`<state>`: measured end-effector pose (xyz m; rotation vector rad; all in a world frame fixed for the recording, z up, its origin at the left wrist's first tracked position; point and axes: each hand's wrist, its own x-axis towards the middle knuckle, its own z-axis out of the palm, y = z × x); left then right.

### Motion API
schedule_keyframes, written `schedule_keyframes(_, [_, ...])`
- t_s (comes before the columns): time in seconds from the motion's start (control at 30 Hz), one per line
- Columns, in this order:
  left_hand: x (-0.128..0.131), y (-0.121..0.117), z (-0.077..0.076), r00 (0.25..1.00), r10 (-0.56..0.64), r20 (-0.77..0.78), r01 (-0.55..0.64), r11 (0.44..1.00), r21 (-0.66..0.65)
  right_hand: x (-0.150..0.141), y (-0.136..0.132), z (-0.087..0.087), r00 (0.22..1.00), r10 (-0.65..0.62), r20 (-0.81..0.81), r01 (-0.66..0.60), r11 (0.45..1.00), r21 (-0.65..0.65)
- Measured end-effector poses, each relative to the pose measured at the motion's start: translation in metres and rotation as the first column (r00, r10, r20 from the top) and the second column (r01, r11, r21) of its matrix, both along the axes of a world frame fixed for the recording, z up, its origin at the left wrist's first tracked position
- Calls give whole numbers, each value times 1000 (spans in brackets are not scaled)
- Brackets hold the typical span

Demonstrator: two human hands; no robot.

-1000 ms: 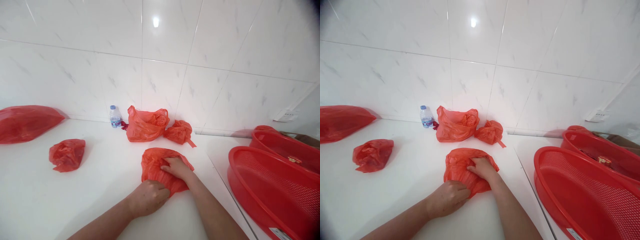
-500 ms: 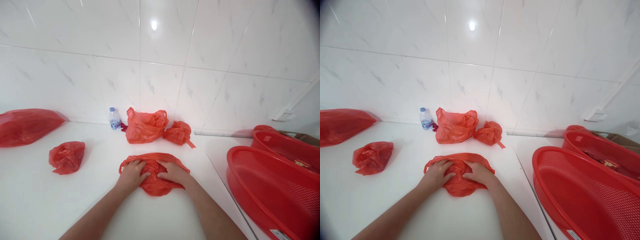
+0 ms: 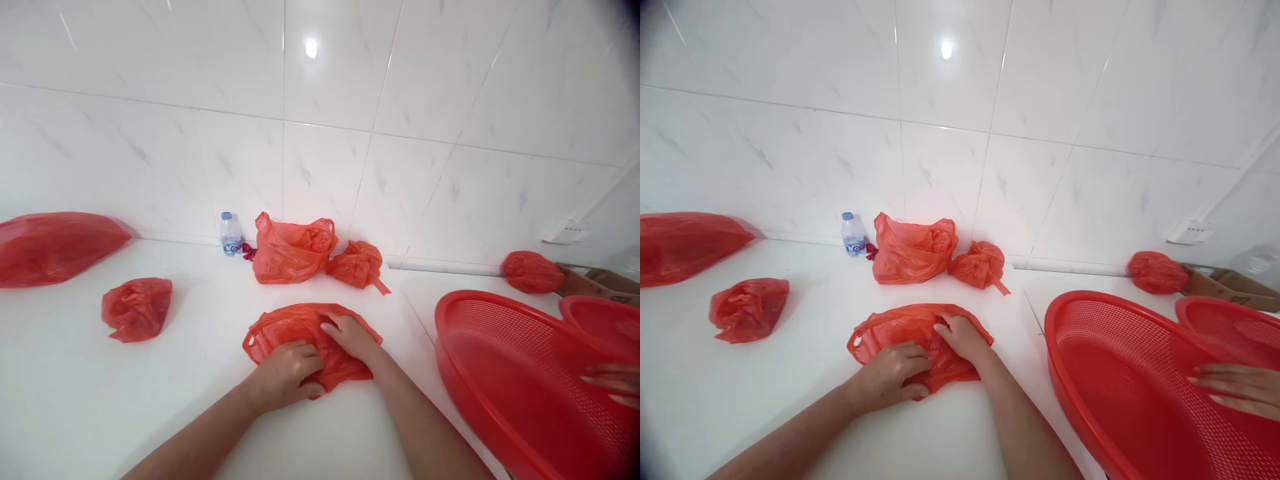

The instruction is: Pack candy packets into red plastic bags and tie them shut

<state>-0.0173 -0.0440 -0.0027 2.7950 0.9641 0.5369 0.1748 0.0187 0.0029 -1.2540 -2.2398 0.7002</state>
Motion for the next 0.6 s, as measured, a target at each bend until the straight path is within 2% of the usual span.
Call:
schedule_keyframes(0.13, [2, 1, -3, 999, 37, 26, -37, 999, 6, -6, -1, 1, 975, -63, 214, 34, 990, 136])
schedule_keyframes(0.27, [0, 7, -7, 994, 82, 75, -83, 997, 9, -16, -8, 4, 949, -159, 273, 100, 971, 217])
schedule_keyframes(0.47, [-9, 12, -7, 983, 109, 147, -108, 994, -19, -20, -31, 9, 972, -176, 157, 96, 903, 420])
schedule_keyframes(0.6, [-11, 8, -6, 979, 90, 181, -90, 996, -4, -9, -51, 11, 978, -179, 109, 108, 875, 472])
